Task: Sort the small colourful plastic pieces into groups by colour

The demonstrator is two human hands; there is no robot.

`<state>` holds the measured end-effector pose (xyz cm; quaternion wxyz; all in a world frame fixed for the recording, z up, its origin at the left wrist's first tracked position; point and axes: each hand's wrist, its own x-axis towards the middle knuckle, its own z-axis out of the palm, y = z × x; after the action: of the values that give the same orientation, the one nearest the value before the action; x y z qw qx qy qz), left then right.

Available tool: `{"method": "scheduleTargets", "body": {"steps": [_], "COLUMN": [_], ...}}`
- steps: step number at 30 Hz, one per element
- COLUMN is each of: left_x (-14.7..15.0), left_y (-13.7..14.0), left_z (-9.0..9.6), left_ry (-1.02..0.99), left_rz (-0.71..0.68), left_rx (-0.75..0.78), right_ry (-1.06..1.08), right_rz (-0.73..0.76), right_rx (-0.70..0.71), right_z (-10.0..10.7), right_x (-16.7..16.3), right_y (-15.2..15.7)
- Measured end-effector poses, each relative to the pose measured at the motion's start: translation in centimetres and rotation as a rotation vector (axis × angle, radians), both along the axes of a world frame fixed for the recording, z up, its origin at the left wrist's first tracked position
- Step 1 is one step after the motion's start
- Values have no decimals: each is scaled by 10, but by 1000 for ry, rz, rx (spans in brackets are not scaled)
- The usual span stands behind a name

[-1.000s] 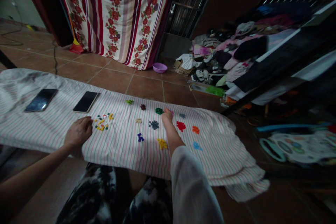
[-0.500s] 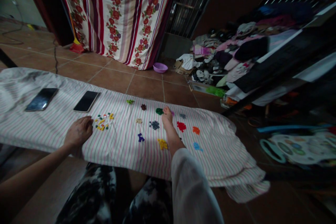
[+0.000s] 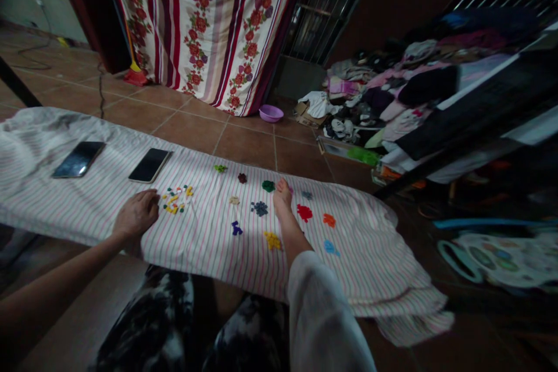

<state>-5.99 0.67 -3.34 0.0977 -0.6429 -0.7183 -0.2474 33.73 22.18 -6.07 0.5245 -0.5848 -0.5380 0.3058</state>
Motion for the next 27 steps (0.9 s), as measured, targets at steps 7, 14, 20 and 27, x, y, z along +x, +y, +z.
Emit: {"method": "scheduleTargets", "body": {"steps": [7, 14, 20, 27], "left_x": [2, 4, 4, 3], "left_y": [-1, -1, -2, -2], "left_z": [3, 5, 3, 3], "left_ry": [-21, -51, -55, -66], "left_rz": [23, 28, 152, 142], "left_rx": [-35, -40, 61, 30], "right_ry": [-50, -174, -379, -701], "right_rz": [-9, 259, 650, 869], "right_rx": [-2, 111, 270, 385], "right_z": [25, 60, 67, 49], "right_x": [-14, -87, -160, -224], "right_y": [-9, -43, -87, -104]}}
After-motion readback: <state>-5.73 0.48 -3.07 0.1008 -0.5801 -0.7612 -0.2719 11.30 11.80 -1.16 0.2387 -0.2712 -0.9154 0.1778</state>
